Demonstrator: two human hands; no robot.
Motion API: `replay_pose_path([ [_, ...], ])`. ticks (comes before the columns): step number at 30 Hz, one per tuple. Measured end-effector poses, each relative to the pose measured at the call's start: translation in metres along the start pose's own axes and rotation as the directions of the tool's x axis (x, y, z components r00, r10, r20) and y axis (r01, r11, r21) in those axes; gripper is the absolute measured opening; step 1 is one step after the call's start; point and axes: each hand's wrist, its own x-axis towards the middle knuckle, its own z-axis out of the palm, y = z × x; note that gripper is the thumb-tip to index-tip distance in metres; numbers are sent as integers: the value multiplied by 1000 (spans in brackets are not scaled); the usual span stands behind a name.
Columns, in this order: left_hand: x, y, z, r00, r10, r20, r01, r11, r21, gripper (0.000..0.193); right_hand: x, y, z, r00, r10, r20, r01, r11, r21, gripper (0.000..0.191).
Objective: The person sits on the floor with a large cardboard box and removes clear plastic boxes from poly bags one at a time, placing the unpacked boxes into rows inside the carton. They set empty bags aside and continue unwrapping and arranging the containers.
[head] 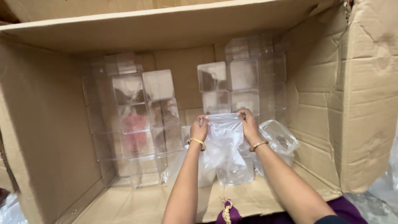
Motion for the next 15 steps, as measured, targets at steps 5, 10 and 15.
replay_pose_path([
  [5, -1, 1, -5, 998, 48, 37, -59, 920, 386, 52, -1, 2, -5, 954, -291, -76, 273, 944, -187, 37],
  [10, -25, 22, -22, 948, 160, 276, -85, 960, -266, 37, -12, -5, -33, 708, 96, 700, -672, 397, 625, 57],
  [15, -40, 33, -20, 888, 229, 399, -168, 969, -182, 38, -57, -30, -42, 455, -162, 875, -614, 655, 440, 58],
])
